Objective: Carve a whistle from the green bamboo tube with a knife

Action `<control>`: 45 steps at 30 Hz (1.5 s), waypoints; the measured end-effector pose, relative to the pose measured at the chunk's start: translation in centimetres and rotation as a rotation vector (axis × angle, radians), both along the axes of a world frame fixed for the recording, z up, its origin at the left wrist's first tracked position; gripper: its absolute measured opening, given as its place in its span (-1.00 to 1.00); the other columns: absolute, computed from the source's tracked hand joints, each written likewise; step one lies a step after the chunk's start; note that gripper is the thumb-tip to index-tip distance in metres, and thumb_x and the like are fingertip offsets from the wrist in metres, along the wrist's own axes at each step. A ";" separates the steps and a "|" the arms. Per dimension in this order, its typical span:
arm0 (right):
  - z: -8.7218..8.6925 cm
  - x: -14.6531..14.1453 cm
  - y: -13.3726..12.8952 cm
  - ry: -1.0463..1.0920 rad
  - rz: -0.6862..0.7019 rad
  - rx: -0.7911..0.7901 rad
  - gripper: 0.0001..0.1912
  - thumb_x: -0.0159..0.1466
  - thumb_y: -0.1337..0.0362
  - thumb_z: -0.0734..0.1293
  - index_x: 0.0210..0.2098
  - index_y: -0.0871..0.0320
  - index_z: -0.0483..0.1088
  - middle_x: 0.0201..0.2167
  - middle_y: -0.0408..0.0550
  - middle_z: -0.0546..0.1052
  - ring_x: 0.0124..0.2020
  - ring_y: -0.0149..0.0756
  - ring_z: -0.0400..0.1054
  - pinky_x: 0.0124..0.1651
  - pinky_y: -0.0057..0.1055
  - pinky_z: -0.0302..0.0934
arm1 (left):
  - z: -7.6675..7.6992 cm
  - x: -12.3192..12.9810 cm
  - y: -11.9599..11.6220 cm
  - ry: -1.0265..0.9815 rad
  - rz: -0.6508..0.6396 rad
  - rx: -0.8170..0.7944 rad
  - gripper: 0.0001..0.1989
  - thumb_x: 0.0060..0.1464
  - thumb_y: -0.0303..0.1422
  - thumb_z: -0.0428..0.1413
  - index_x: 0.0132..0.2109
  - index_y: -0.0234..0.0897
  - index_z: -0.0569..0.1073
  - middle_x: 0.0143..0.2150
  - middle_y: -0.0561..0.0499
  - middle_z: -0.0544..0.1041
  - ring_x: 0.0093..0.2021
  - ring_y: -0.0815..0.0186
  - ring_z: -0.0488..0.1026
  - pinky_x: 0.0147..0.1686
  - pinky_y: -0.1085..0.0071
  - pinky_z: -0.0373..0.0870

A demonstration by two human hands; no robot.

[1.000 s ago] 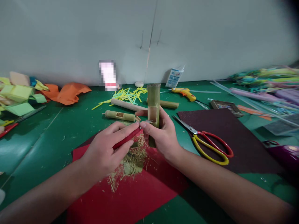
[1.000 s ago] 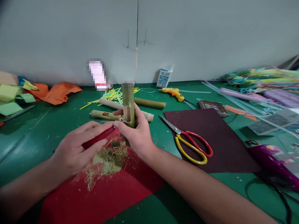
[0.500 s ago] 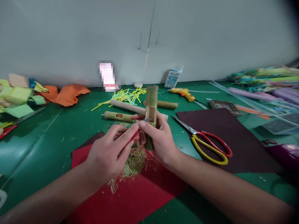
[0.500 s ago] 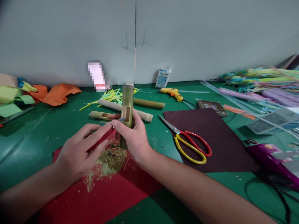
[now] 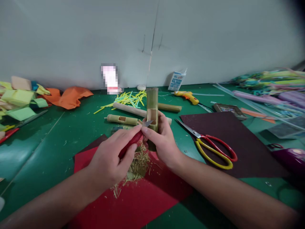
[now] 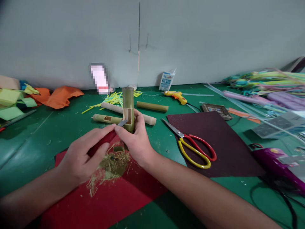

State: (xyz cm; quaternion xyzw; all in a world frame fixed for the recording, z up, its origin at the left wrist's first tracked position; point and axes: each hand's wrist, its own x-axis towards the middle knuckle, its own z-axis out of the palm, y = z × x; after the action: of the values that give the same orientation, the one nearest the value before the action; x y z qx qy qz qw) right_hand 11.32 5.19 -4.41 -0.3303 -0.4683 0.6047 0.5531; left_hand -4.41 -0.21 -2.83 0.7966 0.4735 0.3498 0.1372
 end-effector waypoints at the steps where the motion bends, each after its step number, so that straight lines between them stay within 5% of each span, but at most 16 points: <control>1: 0.0 0.0 0.0 0.006 0.002 0.007 -0.38 0.04 0.24 0.47 0.02 -0.01 0.14 -0.32 -0.23 0.35 -0.51 -0.50 0.21 -0.52 -0.49 0.16 | 0.0 0.1 0.0 -0.034 -0.009 -0.015 -0.51 0.22 -0.42 0.00 0.28 -0.16 0.19 0.18 -0.01 0.38 0.15 0.28 0.36 0.13 0.40 0.34; 9: -0.1 0.1 0.1 0.078 0.045 0.074 -0.40 0.03 0.26 0.48 -0.01 -0.04 0.17 -0.24 -0.23 0.35 -0.55 -0.56 0.22 -0.60 -0.52 0.14 | -0.1 0.2 -0.5 -0.151 0.015 -0.095 -0.46 0.19 -0.38 0.06 0.29 -0.02 0.18 0.18 0.08 0.42 0.08 0.29 0.44 0.10 0.43 0.38; 19: 0.2 -0.2 -0.9 0.112 0.099 0.059 -0.33 0.11 0.24 0.44 0.13 -0.07 0.09 -0.43 -0.30 0.35 -0.62 -0.52 0.19 -0.65 -0.53 0.11 | -0.6 0.8 -1.2 -0.174 0.016 -0.032 -0.47 0.20 -0.43 0.05 0.29 -0.08 0.19 0.23 0.05 0.36 0.15 0.31 0.37 0.10 0.47 0.38; 26: -0.2 -0.7 -1.7 0.102 0.163 0.032 -0.40 0.02 0.21 0.50 -0.01 -0.02 0.21 -0.43 -0.27 0.36 -0.57 -0.52 0.18 -0.59 -0.54 0.11 | -0.2 0.8 -1.2 -0.182 0.062 -0.007 -0.48 0.19 -0.43 0.06 0.27 -0.09 0.23 0.23 0.04 0.36 0.17 0.28 0.36 0.13 0.44 0.36; 34: 0.2 -0.1 -1.1 0.127 0.014 0.083 -0.40 -0.01 0.25 0.52 -0.04 -0.01 0.22 -0.43 -0.30 0.36 -0.58 -0.55 0.16 -0.60 -0.56 0.10 | 0.1 1.1 -1.7 -0.171 0.039 -0.034 -0.48 0.19 -0.41 0.05 0.27 -0.04 0.21 0.23 0.05 0.36 0.17 0.23 0.38 0.10 0.37 0.42; 45: -0.1 -0.3 -2.1 0.085 0.017 0.045 -0.42 0.02 0.25 0.50 -0.02 -0.05 0.22 -0.46 -0.31 0.34 -0.57 -0.50 0.19 -0.56 -0.51 0.17 | -0.3 1.5 -2.3 -0.277 0.077 -0.206 -0.51 0.22 -0.37 0.04 0.27 0.01 0.23 0.24 0.12 0.36 0.22 0.18 0.31 0.17 0.27 0.37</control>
State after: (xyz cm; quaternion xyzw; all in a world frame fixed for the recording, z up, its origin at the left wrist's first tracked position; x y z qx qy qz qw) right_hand 10.97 3.13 -4.54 -0.2877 -0.4608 0.6122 0.5745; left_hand -2.91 -2.47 -3.09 0.7037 0.5135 0.4111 0.2685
